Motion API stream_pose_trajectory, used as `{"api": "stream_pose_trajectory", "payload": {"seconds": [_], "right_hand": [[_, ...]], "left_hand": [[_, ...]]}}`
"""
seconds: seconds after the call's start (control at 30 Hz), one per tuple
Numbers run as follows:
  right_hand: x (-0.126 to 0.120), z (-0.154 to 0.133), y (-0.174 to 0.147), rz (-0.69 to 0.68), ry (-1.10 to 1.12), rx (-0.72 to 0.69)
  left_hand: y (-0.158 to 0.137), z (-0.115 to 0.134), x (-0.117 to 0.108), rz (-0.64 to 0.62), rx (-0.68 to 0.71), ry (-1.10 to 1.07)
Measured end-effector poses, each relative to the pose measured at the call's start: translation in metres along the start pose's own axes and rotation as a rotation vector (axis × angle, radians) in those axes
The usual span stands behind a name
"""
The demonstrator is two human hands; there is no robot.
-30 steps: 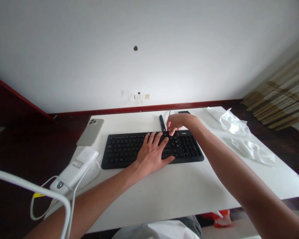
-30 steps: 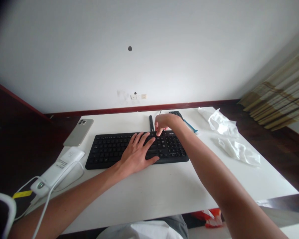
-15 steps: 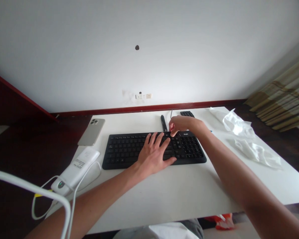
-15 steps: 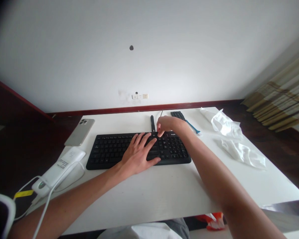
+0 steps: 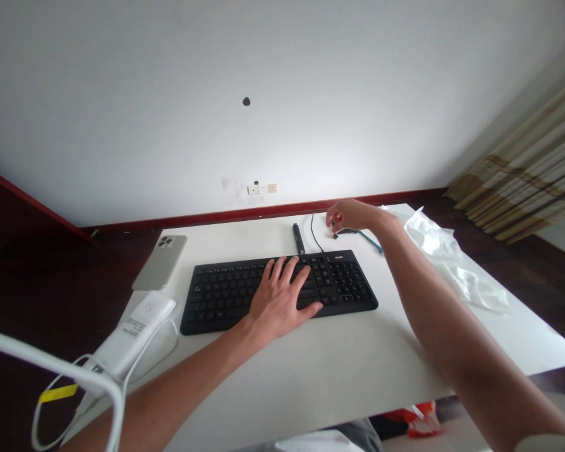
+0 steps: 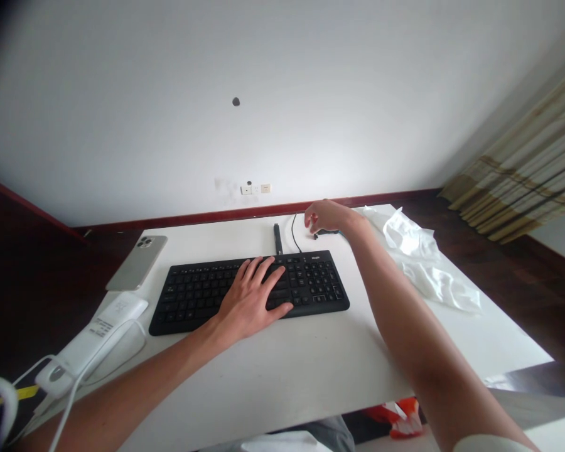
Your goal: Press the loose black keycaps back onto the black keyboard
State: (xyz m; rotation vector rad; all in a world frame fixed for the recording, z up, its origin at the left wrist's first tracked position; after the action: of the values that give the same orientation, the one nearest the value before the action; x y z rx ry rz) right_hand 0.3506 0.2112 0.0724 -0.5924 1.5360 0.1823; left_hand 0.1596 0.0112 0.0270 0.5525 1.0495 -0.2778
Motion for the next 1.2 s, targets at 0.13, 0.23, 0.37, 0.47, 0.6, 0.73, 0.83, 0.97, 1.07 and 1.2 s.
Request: {"api": "stream_pose_trajectory", "payload": {"seconds": [0.13,0.23,0.37,0.47,0.6,0.73,0.83,0.97,1.07,1.2], "right_hand": [[0.006,0.024,0.000,-0.038,-0.012,0.071],[0.015,0.024,0.002,-0.090,-0.026,0.048],[0.021,0.020,0.004,-0.121,-0.045,0.047],[0.024,0.019,0.006,-0.138,-0.063,0.076],[0.028,0.018,0.008,-0.156,-0.074,0.085],[0.026,0.012,0.009,-0.119,-0.042,0.059],[0.023,-0.003,0.011,-0.071,0.053,-0.044],[0.030,-0.020,0.012,-0.129,0.164,-0.134],[0.034,-0.022,0.015,-0.148,0.156,-0.122],[0.037,-0.015,0.018,-0.123,0.131,-0.101]], "left_hand": [[0.000,0.000,0.000,0.004,0.002,0.002],[0.000,0.001,-0.001,0.018,0.006,0.002],[0.000,0.001,-0.001,0.020,0.008,0.003],[0.000,0.001,0.000,0.015,0.007,0.005],[0.000,0.000,0.000,0.004,0.003,0.005],[0.001,0.000,0.000,0.003,0.001,0.005],[0.000,0.001,0.000,0.008,0.000,0.005],[0.000,0.001,0.000,0.001,0.002,0.009],[0.001,0.001,0.000,-0.003,0.002,0.011],[0.001,0.001,0.000,-0.006,0.001,0.014]]}}
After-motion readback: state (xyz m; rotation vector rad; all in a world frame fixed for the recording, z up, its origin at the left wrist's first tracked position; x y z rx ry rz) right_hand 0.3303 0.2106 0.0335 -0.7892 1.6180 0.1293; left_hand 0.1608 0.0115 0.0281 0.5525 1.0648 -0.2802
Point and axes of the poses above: each hand's wrist, its own y-axis towards the middle knuckle, its own x-axis out of the palm, z = x × y, the point moved 7 cm from there along y, towards the middle knuckle, and after that the axes turned 10 degrees about -y, right-handed, at the moved point
